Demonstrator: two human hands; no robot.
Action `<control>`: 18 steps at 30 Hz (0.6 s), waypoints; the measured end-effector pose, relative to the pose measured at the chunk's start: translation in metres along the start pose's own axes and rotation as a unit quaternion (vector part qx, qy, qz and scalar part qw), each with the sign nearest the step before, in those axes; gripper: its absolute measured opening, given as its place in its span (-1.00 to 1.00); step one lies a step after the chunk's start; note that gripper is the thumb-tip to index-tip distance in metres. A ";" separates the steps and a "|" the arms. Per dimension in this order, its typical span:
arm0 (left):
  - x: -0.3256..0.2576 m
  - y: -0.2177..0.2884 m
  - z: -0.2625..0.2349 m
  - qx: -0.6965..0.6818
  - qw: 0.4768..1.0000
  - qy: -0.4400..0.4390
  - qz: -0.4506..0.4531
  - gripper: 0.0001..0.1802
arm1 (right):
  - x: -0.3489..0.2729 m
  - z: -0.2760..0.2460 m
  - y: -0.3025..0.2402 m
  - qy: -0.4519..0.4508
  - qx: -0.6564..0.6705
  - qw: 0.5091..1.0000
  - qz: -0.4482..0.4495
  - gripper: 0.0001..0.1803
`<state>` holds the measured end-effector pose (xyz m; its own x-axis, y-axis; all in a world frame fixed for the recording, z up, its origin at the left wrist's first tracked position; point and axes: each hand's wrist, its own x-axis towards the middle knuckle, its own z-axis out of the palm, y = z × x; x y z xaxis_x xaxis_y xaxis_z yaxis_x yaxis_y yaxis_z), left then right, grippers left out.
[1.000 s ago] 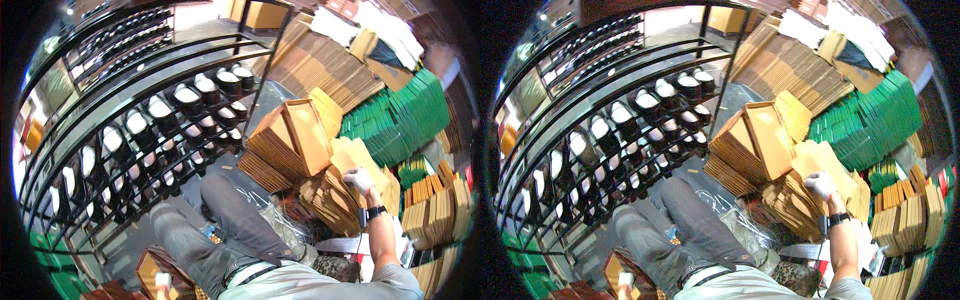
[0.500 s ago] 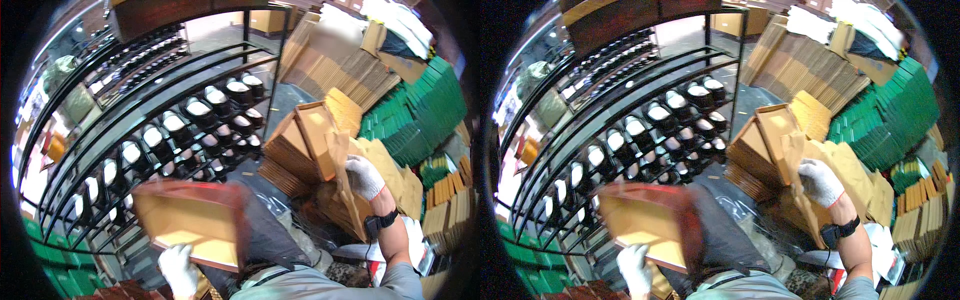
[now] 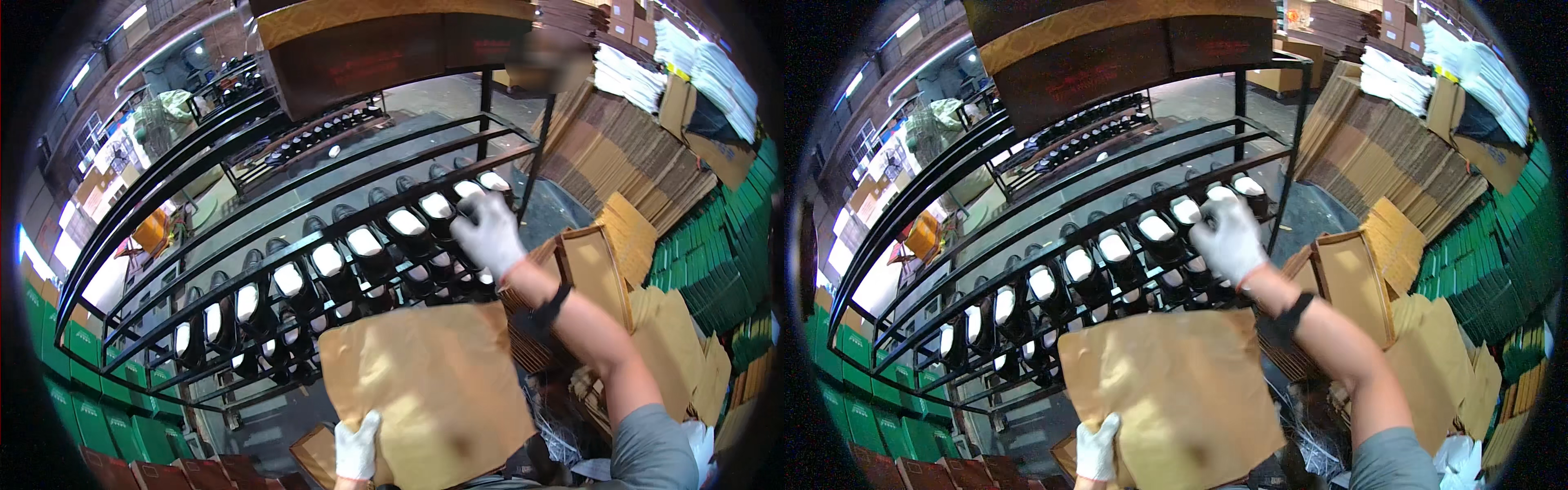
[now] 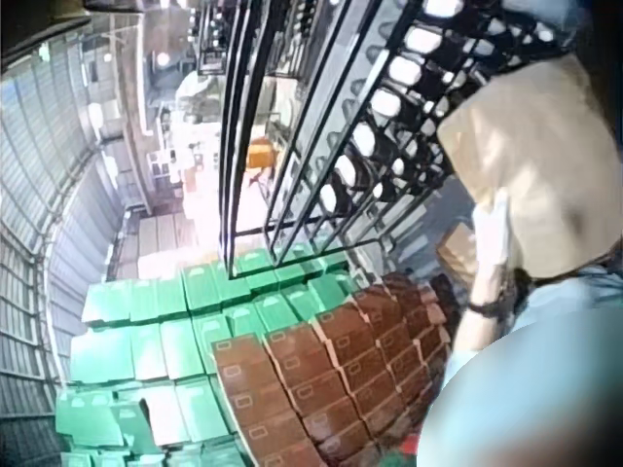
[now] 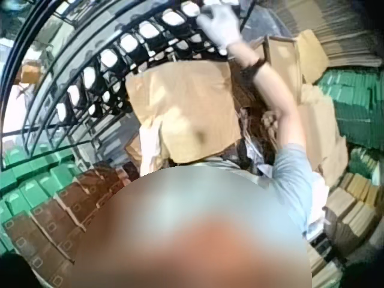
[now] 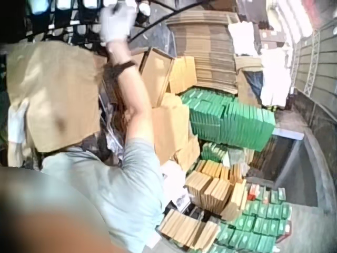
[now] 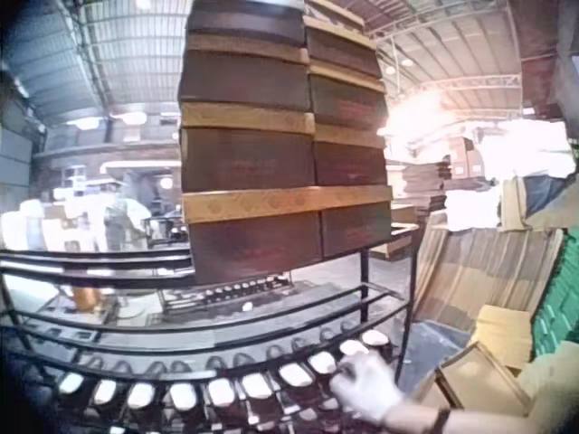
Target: Packing finished shoes into shoe boxes and stacking them.
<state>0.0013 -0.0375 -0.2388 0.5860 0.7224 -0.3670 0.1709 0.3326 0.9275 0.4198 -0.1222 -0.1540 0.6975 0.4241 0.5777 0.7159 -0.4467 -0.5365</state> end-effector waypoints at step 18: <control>0.020 -0.034 -0.047 0.163 0.976 0.116 -0.083 -0.69 | 0.068 0.004 0.157 -0.275 0.078 0.908 0.306 -0.33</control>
<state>-0.0302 -0.0060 -0.2804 0.3413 0.8052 -0.4849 0.5122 0.2732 0.8142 0.5800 -0.1603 -0.2013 0.8456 0.4820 -0.2294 0.1542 -0.6319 -0.7595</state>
